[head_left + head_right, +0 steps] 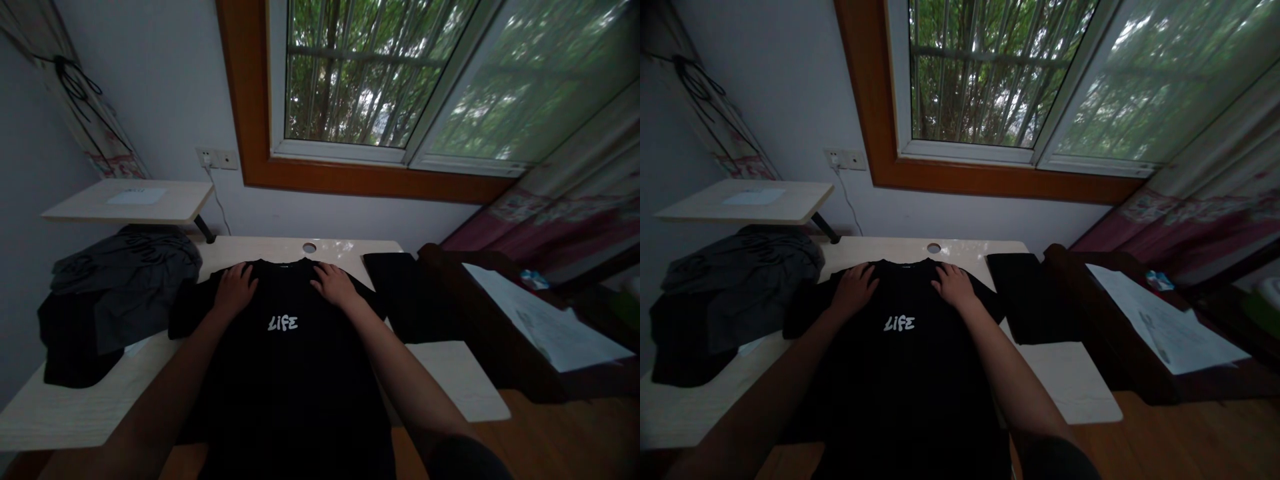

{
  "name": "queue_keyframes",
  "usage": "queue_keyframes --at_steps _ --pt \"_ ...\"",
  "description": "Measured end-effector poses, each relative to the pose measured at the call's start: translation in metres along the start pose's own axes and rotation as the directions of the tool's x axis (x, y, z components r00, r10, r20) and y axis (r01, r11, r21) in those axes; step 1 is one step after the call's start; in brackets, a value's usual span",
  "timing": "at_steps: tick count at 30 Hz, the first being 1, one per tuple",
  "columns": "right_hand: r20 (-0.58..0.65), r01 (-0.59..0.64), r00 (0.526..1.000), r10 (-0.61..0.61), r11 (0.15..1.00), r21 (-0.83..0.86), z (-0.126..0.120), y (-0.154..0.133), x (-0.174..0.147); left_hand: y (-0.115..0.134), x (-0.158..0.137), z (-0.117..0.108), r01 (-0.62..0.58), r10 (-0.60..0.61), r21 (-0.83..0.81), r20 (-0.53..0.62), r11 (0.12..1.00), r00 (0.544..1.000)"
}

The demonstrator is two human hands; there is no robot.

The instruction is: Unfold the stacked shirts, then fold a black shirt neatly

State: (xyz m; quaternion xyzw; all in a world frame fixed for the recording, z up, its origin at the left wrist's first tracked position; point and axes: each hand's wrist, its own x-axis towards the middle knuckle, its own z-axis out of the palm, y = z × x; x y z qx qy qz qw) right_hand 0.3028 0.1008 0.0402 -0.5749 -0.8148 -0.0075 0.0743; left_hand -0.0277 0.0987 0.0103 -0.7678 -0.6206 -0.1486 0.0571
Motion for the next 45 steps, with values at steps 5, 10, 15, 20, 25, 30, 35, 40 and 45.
queue_keyframes --at_steps 5,10,15,20,25,30,35,40,45 --pt "-0.072 -0.018 0.997 0.019 1.0 0.021 0.011 0.01 -0.004 -0.006 0.007 0.001 0.014 -0.014 0.011 0.021 1.0 1.0" --pt "-0.09 -0.05 0.994 0.055 0.997 0.053 0.019 0.03 -0.021 -0.011 0.006 -0.001 -0.015 0.014 0.015 0.028 1.0 1.0" --pt "-0.097 -0.069 0.992 0.076 0.995 0.067 0.016 0.039 -0.034 -0.006 0.002 -0.011 0.043 -0.042 0.024 -0.035 0.999 0.998" --pt "-0.186 -0.086 0.978 0.093 0.995 0.046 0.003 0.018 -0.032 0.009 0.009 -0.018 -0.118 0.112 -0.051 -0.097 0.992 0.989" --pt "-0.211 0.042 0.977 -0.019 0.993 0.106 0.003 -0.028 -0.007 0.03 0.019 -0.004 -0.219 0.217 -0.118 -0.029 0.969 0.976" --pt "-0.177 0.103 0.981 -0.078 0.985 0.139 0.019 -0.053 0.02 0.035 0.022 0.009 -0.107 0.108 -0.078 0.013 0.991 0.994" --pt "-0.158 0.069 0.986 -0.046 0.988 0.14 0.029 -0.045 0.03 0.025 0.026 0.008 -0.058 0.06 -0.018 0.151 0.998 0.987" --pt "-0.148 0.107 0.985 -0.086 0.984 0.143 0.03 -0.029 0.024 0.015 0.027 0.008 -0.089 0.088 -0.006 0.172 0.996 0.981" --pt "-0.171 0.091 0.983 -0.062 0.982 0.165 0.025 -0.022 0.005 0.004 0.024 0.007 -0.105 0.102 0.008 0.157 0.994 0.982"
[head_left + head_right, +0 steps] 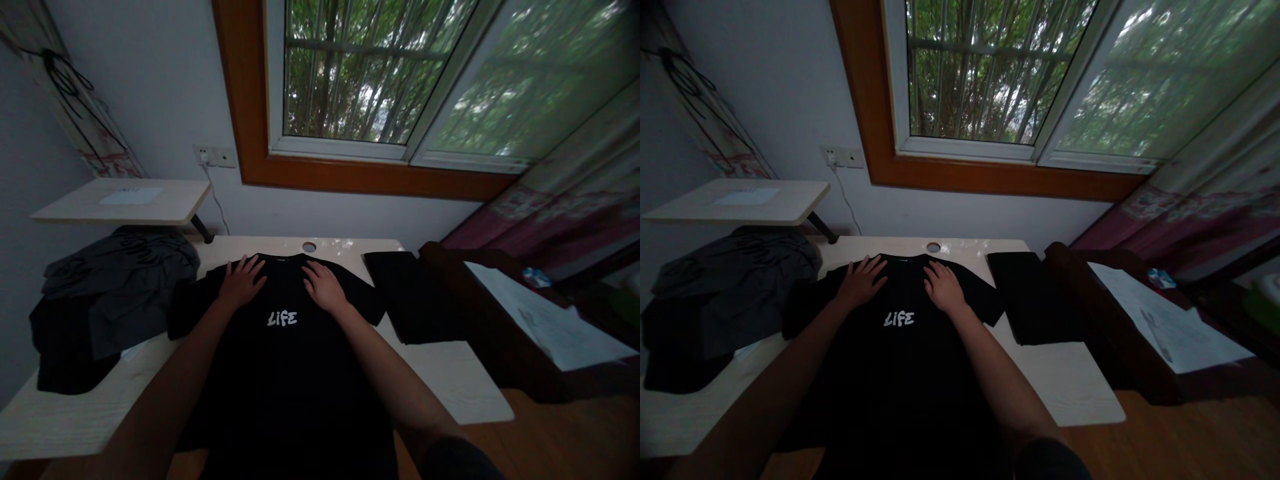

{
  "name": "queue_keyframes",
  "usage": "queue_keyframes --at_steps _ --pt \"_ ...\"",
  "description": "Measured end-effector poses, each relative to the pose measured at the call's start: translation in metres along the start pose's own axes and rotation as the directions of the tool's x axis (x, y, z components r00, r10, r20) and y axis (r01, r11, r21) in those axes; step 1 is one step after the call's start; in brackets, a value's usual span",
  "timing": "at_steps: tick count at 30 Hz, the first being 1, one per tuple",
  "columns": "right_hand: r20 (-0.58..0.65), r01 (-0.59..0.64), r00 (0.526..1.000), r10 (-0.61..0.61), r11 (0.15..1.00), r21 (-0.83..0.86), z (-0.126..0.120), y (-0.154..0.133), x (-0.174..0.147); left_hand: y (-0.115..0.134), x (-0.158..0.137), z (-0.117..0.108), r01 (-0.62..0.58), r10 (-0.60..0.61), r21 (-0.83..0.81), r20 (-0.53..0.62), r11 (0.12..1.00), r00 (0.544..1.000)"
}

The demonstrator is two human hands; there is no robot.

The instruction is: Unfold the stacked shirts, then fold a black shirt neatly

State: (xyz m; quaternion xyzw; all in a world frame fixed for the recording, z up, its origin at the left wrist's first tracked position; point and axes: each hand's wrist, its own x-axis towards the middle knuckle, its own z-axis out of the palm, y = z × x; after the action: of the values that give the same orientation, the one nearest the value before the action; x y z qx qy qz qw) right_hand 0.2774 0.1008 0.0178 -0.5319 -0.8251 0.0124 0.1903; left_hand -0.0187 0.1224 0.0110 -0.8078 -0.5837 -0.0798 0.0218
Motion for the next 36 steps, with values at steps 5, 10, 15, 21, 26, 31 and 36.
queue_keyframes --at_steps 5,10,15,21,26,31,36 --pt "-0.094 -0.07 0.993 0.075 0.996 0.059 -0.023 0.007 -0.025 -0.011 -0.007 -0.004 0.032 -0.031 0.009 -0.079 0.999 0.996" --pt "-0.112 -0.312 0.945 0.306 0.949 -0.043 -0.061 0.042 -0.053 -0.022 -0.011 -0.008 0.048 -0.047 0.011 -0.094 0.999 0.994" --pt "0.084 -0.607 0.781 0.619 0.783 -0.136 -0.092 0.069 -0.087 -0.033 -0.01 -0.006 0.032 -0.031 0.004 -0.102 0.999 0.994" --pt "0.133 -0.627 0.762 0.634 0.773 -0.094 -0.085 0.06 -0.112 -0.043 -0.006 -0.002 0.0 0.001 0.01 -0.087 1.0 0.996" --pt "0.041 -0.627 0.774 0.631 0.757 0.182 -0.067 0.061 -0.108 -0.05 -0.003 0.0 -0.012 0.013 0.012 -0.078 1.0 0.997" --pt "0.125 -0.648 0.717 0.685 0.589 0.483 -0.055 0.069 -0.101 -0.057 0.0 0.002 -0.016 0.016 0.0 -0.066 1.0 0.998" --pt "-0.006 -0.47 0.691 0.723 0.456 0.756 -0.054 0.067 -0.095 -0.059 0.0 0.001 -0.02 0.019 -0.01 -0.064 1.0 0.998"
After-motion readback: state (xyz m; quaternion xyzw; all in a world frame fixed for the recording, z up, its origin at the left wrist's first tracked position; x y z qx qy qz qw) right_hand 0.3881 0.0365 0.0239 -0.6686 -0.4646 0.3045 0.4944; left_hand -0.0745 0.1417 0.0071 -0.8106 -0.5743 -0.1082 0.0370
